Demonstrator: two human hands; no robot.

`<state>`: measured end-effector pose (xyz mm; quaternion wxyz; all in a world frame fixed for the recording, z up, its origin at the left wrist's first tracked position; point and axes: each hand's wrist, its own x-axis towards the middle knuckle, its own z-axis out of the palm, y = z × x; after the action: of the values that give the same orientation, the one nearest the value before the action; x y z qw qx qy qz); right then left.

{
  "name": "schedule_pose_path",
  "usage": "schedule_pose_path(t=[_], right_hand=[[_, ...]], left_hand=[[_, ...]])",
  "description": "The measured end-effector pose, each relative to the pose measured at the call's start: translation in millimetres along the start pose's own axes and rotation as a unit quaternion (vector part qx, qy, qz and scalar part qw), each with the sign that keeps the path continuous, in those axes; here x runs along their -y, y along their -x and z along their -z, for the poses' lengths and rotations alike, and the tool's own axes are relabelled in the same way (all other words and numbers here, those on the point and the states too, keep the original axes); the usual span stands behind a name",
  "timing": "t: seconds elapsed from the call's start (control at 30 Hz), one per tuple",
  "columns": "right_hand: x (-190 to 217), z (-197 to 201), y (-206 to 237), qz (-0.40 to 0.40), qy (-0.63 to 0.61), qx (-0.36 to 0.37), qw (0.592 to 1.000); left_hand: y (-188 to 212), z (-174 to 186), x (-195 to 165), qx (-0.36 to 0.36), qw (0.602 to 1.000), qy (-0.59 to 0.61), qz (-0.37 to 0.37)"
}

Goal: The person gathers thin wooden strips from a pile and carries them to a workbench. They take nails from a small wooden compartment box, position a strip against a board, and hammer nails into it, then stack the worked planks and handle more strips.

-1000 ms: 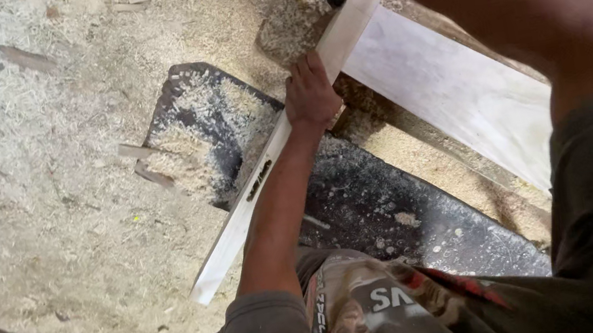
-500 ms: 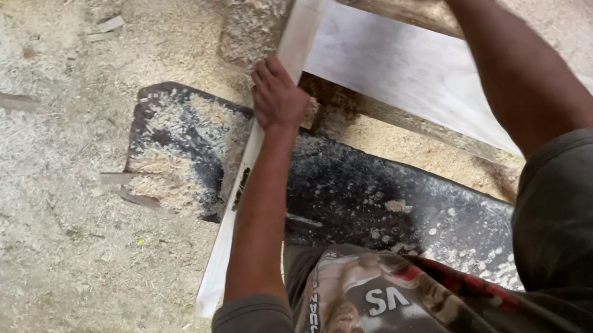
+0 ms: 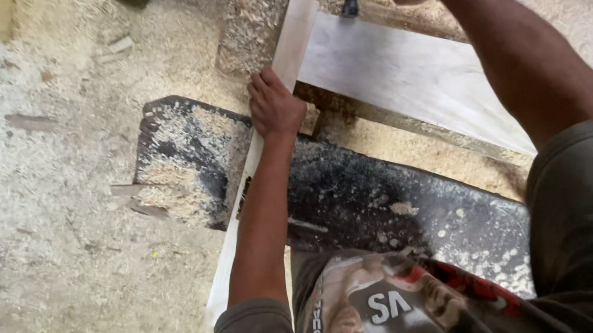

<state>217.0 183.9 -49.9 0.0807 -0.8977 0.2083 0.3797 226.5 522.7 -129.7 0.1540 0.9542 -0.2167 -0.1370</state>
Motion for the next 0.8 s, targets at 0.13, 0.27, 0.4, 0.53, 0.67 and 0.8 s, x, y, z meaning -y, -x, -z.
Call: schedule_pose_path(t=[0.13, 0.27, 0.4, 0.53, 0.67, 0.8], right_hand=[[-18, 12, -1, -0.033, 0.003, -0.012, 0.999], [-6, 2, -4, -0.012, 0.010, 0.012, 1.000], [13, -5, -7, -0.003, 0.013, 0.014, 1.000], [15, -4, -2, 0.012, -0.006, 0.023, 1.000], [22, -5, 9, 0.001, -0.018, 0.010, 1.000], [30, -19, 27, -0.032, -0.077, -0.077, 0.994]], left_hand=[[2, -8, 6, 0.013, 1.000, -0.001, 0.000], [3, -6, 8, -0.024, 0.999, 0.005, -0.024], [0, 6, 4, 0.077, 0.997, 0.019, 0.017], [2, 14, 0, 0.054, 0.998, 0.015, 0.009], [4, 14, 1, 0.030, 0.999, 0.012, 0.005], [2, 7, 1, -0.002, 1.000, 0.023, 0.005]])
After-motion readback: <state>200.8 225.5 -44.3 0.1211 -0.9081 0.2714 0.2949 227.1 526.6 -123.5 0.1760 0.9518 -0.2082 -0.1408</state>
